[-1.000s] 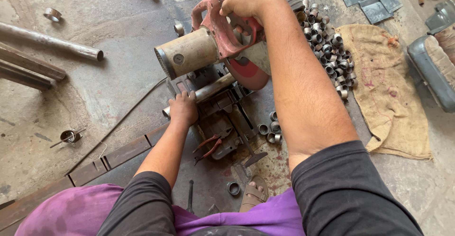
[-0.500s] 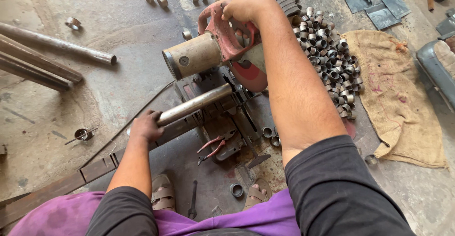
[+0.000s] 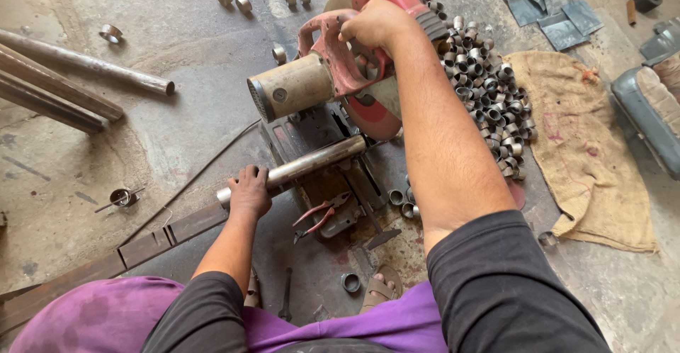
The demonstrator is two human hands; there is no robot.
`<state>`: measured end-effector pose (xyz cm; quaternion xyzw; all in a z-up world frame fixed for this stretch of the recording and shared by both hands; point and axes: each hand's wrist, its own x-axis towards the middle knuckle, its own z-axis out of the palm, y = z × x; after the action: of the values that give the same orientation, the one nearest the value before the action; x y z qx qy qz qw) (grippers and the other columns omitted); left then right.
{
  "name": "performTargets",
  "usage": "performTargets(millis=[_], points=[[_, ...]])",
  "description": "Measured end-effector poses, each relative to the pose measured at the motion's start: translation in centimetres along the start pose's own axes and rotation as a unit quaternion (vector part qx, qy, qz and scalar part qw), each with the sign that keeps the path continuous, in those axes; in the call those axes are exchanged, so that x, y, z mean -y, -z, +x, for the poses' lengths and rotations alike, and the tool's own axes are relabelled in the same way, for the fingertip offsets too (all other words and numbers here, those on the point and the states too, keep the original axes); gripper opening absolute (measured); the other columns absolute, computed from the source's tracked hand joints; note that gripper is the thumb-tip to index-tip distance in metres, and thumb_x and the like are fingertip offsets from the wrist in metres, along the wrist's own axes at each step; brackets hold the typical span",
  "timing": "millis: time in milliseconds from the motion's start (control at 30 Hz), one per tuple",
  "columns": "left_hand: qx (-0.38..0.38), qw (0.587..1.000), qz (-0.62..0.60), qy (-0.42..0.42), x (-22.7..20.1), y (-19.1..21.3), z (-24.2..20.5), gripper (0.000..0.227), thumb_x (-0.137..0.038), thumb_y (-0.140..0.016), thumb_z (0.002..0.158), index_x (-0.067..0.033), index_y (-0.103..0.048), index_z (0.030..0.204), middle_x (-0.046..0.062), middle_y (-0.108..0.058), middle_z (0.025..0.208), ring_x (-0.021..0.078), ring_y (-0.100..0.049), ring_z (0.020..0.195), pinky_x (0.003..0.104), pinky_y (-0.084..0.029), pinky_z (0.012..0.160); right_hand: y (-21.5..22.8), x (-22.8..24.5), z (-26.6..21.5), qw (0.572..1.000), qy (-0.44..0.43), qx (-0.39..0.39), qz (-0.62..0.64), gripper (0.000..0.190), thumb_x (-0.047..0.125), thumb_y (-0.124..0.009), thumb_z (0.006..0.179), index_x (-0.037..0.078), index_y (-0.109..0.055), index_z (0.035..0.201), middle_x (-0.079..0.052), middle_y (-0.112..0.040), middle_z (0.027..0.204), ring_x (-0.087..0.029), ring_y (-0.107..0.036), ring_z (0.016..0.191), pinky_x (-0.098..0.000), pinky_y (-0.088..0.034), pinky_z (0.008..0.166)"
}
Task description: The person uses a red angle grinder to cut a long metal pipe into small cylindrical sections. Sparks fly as the blade cuts through the metal, and the cut pieces accumulate on the floor.
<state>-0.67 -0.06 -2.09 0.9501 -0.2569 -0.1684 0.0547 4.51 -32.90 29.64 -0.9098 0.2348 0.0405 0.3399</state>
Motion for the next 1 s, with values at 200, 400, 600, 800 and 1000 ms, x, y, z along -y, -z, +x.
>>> performTargets(millis=[200, 400, 600, 800, 1000], points=[[0.096, 0.995, -0.009, 0.010, 0.6, 1.0, 0.7, 0.061, -0.031, -0.067, 0.089, -0.0150, -0.048, 0.144, 0.008, -0.052, 0.142, 0.0286, -0.046, 0.135, 0.055, -0.037, 0.110, -0.1, -0.3, 0.1, 0.999, -0.018, 0.004, -0.027, 0.030, 0.026, -0.079, 0.077, -0.001, -0.075, 0.091, -0.010, -0.074, 0.078, -0.022, -0.071, 0.063, -0.0387, -0.055, 0.057], [0.021, 1.000, -0.011, -0.001, 0.7, -0.7, -0.4, 0.051, -0.028, -0.065, 0.093, -0.0156, -0.050, 0.141, 0.006, -0.055, 0.140, 0.0257, -0.050, 0.133, 0.057, -0.040, 0.105, -0.1, 0.0, 0.0, 0.997, -0.021, -0.011, -0.067, 0.032, 0.029, -0.082, 0.077, 0.003, -0.077, 0.095, -0.008, -0.075, 0.082, -0.020, -0.071, 0.067, -0.0373, -0.055, 0.061], [-0.016, 0.999, -0.037, -0.008, -1.0, -2.2, 0.3, 0.055, -0.031, -0.068, 0.091, -0.0162, -0.049, 0.141, 0.005, -0.055, 0.140, 0.0239, -0.048, 0.134, 0.053, -0.039, 0.102, 0.0, 0.1, -0.3, 0.998, -0.030, -0.007, -0.060, 0.032, 0.028, -0.082, 0.078, 0.003, -0.076, 0.097, -0.009, -0.074, 0.083, -0.020, -0.069, 0.068, -0.0387, -0.054, 0.060], [0.004, 1.000, -0.008, -0.028, -0.8, -1.7, 0.8, 0.058, -0.025, -0.065, 0.092, -0.0170, -0.045, 0.146, 0.009, -0.058, 0.138, 0.0312, -0.055, 0.129, 0.053, -0.040, 0.102, 0.2, 0.8, -1.6, 0.999, -0.032, 0.005, -0.034, 0.032, 0.026, -0.080, 0.079, 0.005, -0.077, 0.102, -0.008, -0.075, 0.085, -0.019, -0.069, 0.070, -0.0386, -0.054, 0.061], [0.028, 0.999, 0.002, -0.030, -1.0, -1.3, 1.1, 0.063, -0.021, -0.062, 0.091, -0.0157, -0.041, 0.150, 0.014, -0.059, 0.137, 0.0361, -0.059, 0.123, 0.055, -0.041, 0.102, -0.1, 0.1, -3.5, 0.999, -0.022, 0.000, -0.050, 0.030, 0.025, -0.075, 0.081, 0.003, -0.074, 0.101, -0.008, -0.073, 0.080, -0.018, -0.070, 0.067, -0.0363, -0.055, 0.061]])
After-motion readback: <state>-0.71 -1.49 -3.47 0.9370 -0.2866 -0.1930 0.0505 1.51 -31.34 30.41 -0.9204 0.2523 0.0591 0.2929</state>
